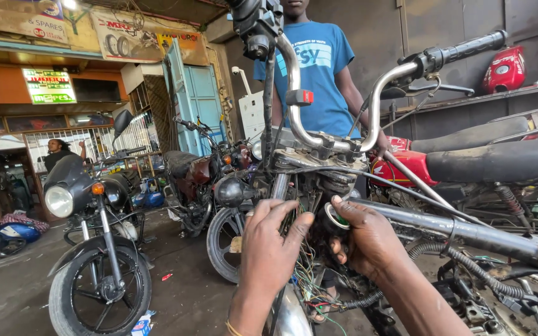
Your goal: Repairing motorcycle electrical harness by twisting wires together and insulating them with electrical tape
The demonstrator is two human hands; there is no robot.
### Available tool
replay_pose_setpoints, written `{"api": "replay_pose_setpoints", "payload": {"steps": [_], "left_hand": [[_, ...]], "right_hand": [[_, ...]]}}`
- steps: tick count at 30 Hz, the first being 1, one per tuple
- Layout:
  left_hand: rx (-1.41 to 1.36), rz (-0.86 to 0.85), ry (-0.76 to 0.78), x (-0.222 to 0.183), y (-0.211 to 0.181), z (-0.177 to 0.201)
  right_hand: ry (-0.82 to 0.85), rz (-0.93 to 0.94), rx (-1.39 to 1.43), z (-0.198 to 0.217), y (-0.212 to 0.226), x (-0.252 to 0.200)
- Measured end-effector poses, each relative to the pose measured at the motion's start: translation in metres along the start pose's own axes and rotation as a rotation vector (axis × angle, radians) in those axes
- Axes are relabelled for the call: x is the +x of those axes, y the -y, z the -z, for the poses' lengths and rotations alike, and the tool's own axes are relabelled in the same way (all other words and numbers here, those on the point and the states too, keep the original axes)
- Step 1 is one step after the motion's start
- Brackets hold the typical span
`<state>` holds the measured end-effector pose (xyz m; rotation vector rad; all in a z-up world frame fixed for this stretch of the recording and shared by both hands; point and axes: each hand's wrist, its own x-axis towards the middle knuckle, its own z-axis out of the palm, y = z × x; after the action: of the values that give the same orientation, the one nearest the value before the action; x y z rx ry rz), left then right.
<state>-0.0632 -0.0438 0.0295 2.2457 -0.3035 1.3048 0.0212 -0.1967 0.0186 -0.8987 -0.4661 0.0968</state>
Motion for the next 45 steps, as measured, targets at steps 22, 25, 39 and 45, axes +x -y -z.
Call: {"api": "replay_pose_setpoints", "payload": {"steps": [22, 25, 39, 45], "left_hand": [[-0.701, 0.016, 0.229, 0.004, 0.007, 0.003], [-0.649, -0.028, 0.252, 0.005, 0.012, 0.002], [-0.371, -0.120, 0.033, -0.001, 0.001, 0.001], [-0.307, -0.096, 0.058, -0.001, 0.000, 0.002]], "right_hand": [[0.369, 0.444, -0.286, 0.007, 0.010, -0.011], [0.296, 0.465, -0.323, 0.005, 0.013, -0.015], [0.255, 0.596, -0.675, 0.007, 0.011, -0.020], [0.156, 0.865, -1.125, 0.005, 0.021, -0.029]]}}
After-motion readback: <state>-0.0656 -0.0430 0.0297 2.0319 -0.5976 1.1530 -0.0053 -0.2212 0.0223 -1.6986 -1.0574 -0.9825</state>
